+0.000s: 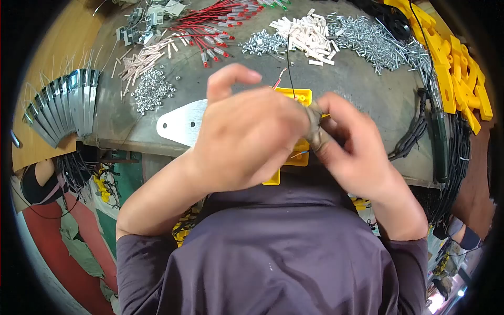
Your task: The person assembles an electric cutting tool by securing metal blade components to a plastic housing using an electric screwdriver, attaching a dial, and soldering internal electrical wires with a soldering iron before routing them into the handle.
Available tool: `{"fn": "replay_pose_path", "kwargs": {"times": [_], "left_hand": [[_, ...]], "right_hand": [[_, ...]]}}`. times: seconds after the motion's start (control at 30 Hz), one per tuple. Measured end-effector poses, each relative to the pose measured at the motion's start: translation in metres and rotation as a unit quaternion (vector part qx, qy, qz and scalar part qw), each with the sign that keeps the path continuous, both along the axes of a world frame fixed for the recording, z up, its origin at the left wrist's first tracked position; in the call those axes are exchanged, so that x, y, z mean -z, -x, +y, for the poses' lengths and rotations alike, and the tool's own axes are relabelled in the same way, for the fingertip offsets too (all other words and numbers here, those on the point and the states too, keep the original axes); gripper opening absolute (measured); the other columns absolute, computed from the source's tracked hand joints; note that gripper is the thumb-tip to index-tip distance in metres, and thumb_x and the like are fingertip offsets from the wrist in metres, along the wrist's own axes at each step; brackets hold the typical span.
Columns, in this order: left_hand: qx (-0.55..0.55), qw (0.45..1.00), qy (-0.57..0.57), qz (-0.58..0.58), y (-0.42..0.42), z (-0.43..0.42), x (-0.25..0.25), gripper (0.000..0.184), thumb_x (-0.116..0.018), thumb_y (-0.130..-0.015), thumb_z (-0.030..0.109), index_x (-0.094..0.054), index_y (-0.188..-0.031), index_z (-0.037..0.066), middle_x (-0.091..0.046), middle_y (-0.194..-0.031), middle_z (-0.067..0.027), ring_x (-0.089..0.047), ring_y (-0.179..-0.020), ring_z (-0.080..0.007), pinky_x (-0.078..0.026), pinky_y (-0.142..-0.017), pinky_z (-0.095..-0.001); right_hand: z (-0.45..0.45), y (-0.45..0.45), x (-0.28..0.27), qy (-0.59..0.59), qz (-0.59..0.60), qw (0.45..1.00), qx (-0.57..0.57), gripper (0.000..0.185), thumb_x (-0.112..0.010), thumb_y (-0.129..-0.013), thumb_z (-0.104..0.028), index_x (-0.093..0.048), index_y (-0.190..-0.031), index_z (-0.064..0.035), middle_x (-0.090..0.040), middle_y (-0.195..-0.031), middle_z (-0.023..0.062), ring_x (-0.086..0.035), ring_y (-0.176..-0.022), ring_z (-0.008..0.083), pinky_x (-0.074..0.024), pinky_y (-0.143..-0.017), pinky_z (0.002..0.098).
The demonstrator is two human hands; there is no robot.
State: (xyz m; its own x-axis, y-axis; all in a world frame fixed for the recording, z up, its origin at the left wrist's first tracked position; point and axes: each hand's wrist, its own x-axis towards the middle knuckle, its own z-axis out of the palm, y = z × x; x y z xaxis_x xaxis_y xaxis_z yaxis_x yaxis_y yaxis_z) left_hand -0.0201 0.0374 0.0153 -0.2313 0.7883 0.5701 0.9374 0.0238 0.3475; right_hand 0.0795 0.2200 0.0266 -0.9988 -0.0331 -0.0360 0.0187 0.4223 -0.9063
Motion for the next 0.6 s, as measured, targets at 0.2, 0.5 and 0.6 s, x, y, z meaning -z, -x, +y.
{"fn": "replay_pose_path", "kwargs": {"times": [0.2, 0.5, 0.6], "left_hand": [[-0.008, 0.954, 0.013, -0.301, -0.008, 0.002, -0.006, 0.052, -0.062, -0.074, -0.009, -0.038, -0.119, -0.001, -0.051, -0.104, -0.0094, -0.053, -0.087, -0.015, -0.041, -0.084, -0.0342], [-0.027, 0.988, -0.033, -0.148, -0.002, 0.0, 0.005, 0.044, -0.067, -0.075, -0.003, -0.038, -0.107, 0.006, -0.06, -0.08, 0.0, -0.06, -0.074, -0.0142, -0.022, -0.104, -0.0447], [0.027, 0.983, -0.009, -0.18, -0.006, -0.002, 0.0, 0.044, -0.065, -0.075, -0.003, -0.036, -0.106, 0.007, -0.06, -0.084, -0.0008, -0.06, -0.076, -0.0133, -0.02, -0.105, -0.0467]], "right_hand": [[0.002, 0.003, 0.001, -0.053, 0.075, 0.996, 0.001, 0.024, -0.06, -0.079, -0.005, -0.048, -0.099, -0.0046, -0.057, -0.065, 0.0144, -0.06, -0.063, 0.0353, -0.0453, -0.054, 0.0413], [0.011, -0.002, 0.001, -0.041, 0.072, 0.997, 0.009, 0.026, -0.059, -0.078, 0.0, -0.049, -0.101, -0.0051, -0.06, -0.069, 0.0161, -0.061, -0.066, 0.0351, -0.0467, -0.058, 0.0376], [0.01, -0.008, 0.001, -0.216, 0.125, 0.968, 0.041, 0.031, -0.059, -0.074, 0.003, -0.052, -0.102, -0.0052, -0.06, -0.072, 0.0157, -0.06, -0.069, 0.0347, -0.0473, -0.06, 0.0363]]}}
